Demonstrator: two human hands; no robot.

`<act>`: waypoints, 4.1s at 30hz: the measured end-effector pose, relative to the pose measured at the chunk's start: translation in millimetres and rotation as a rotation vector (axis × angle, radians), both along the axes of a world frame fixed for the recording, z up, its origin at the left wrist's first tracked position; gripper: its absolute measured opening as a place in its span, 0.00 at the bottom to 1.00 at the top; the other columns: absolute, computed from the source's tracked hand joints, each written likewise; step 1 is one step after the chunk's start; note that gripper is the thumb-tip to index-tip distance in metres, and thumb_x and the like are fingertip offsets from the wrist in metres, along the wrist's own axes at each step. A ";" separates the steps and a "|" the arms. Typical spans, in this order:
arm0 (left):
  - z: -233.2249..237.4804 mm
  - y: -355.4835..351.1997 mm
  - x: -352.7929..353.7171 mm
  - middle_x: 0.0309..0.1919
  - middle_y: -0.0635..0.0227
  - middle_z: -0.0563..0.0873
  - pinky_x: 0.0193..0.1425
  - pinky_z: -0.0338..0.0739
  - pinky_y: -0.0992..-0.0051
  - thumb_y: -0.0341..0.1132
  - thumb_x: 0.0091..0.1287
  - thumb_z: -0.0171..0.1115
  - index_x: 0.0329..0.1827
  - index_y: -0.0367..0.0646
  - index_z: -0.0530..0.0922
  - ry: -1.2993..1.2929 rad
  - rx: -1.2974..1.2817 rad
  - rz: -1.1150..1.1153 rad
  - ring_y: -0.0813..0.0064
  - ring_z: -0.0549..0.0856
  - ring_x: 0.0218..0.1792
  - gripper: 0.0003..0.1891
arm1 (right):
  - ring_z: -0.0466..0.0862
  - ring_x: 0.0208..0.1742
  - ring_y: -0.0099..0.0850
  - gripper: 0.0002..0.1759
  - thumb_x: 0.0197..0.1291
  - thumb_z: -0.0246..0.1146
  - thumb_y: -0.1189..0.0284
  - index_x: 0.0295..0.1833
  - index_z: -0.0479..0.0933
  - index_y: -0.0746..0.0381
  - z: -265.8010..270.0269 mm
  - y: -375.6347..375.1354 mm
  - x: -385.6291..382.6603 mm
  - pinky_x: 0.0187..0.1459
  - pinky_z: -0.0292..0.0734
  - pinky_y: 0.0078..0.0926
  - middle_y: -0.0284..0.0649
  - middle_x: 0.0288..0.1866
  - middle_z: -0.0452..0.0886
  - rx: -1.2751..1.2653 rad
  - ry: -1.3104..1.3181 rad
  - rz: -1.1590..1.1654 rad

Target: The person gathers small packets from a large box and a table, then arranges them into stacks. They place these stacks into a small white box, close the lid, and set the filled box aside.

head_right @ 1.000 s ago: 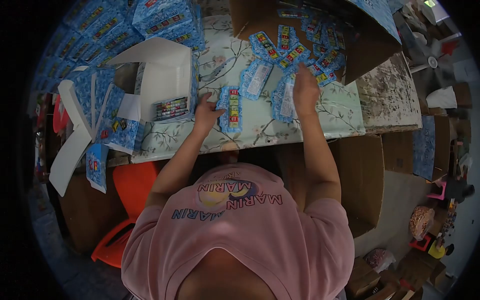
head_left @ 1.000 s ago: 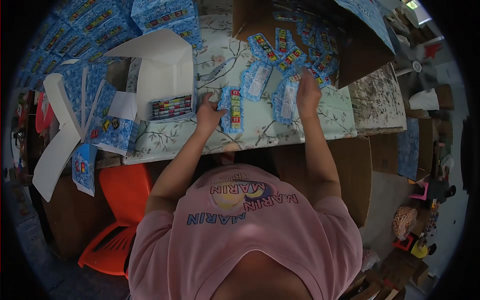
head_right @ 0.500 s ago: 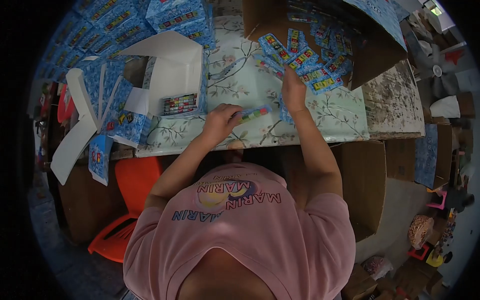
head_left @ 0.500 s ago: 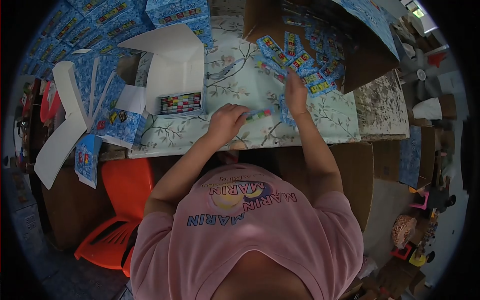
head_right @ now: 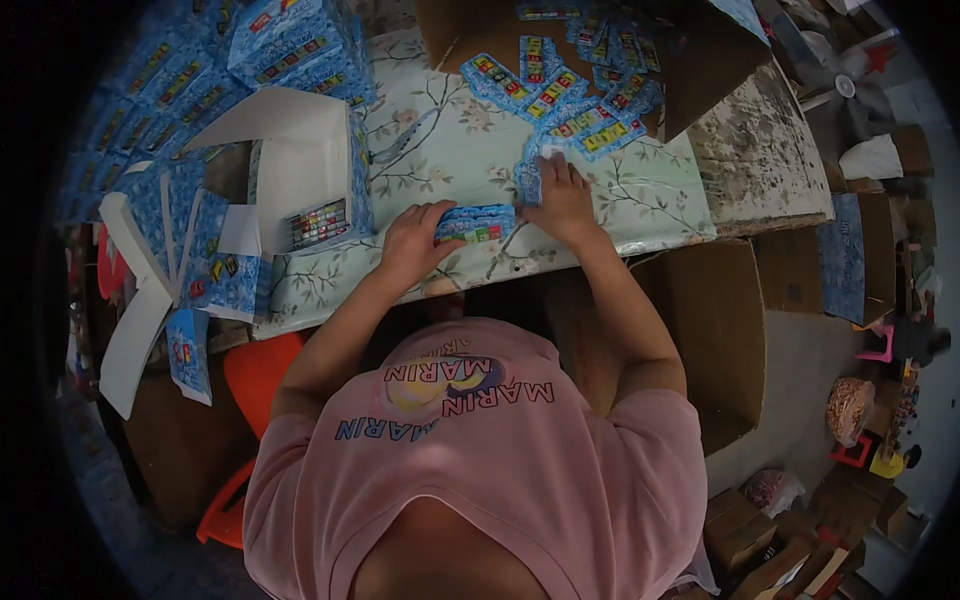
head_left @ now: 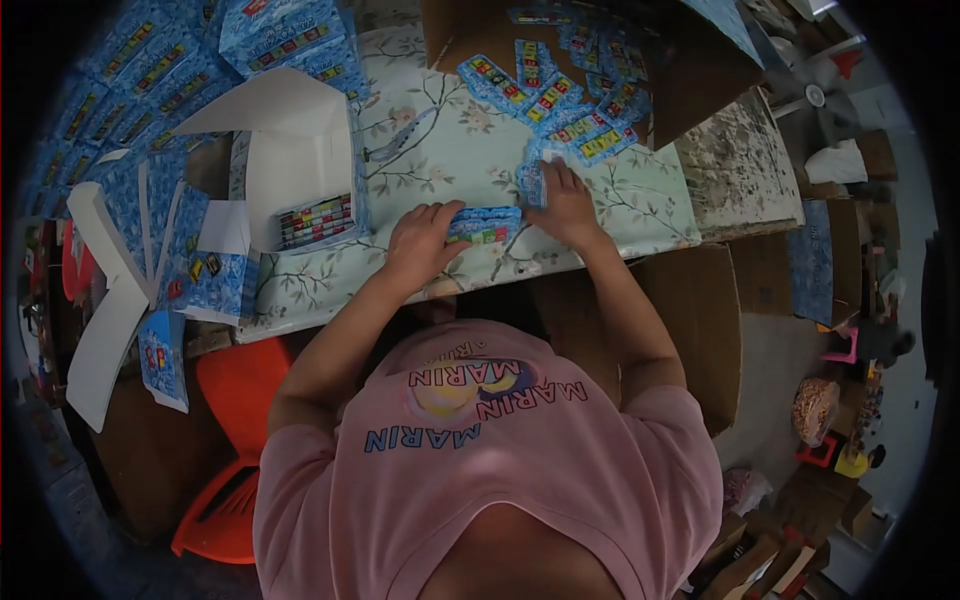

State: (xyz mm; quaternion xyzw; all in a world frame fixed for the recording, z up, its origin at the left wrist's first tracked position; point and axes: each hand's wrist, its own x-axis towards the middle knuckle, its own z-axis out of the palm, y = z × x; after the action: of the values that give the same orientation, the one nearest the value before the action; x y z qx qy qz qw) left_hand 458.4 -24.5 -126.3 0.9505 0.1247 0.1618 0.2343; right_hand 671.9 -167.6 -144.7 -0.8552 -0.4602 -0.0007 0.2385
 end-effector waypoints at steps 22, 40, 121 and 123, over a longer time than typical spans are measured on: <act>12.9 18.5 68.2 0.45 0.63 0.76 0.50 0.72 0.63 0.35 0.48 0.70 0.52 0.44 0.71 -0.001 0.058 -0.206 0.60 0.76 0.47 0.27 | 0.63 0.65 0.54 0.37 0.49 0.62 0.46 0.64 0.68 0.51 -42.5 55.3 162.5 0.65 0.51 0.54 0.50 0.62 0.70 0.081 -0.141 -0.316; 9.2 -0.6 17.9 0.65 0.55 0.64 0.62 0.64 0.60 0.36 0.47 0.72 0.73 0.46 0.47 -0.074 0.148 0.003 0.51 0.70 0.58 0.52 | 0.82 0.42 0.39 0.14 0.60 0.61 0.70 0.51 0.76 0.62 63.5 76.3 -4.0 0.43 0.76 0.29 0.45 0.45 0.81 -0.236 0.588 0.634; 5.7 23.2 13.7 0.54 0.60 0.72 0.60 0.67 0.64 0.36 0.44 0.74 0.62 0.46 0.64 -0.031 -0.077 0.063 0.56 0.71 0.56 0.40 | 0.75 0.49 0.23 0.22 0.50 0.57 0.84 0.53 0.71 0.60 15.5 35.6 50.1 0.50 0.70 0.20 0.36 0.50 0.76 0.116 1.075 0.370; 5.4 27.3 16.2 0.54 0.60 0.72 0.60 0.67 0.64 0.37 0.44 0.74 0.62 0.46 0.65 -0.043 -0.050 0.055 0.56 0.71 0.56 0.40 | 0.74 0.50 0.22 0.23 0.53 0.60 0.81 0.57 0.70 0.61 26.3 26.3 50.0 0.51 0.69 0.19 0.35 0.51 0.76 0.144 1.149 0.408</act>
State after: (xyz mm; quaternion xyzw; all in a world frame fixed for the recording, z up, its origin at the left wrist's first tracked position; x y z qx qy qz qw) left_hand 474.6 2.8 -121.0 0.9368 0.1499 0.1854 0.2562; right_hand 721.8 -141.3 -118.4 -0.5952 -0.4114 0.4748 0.5010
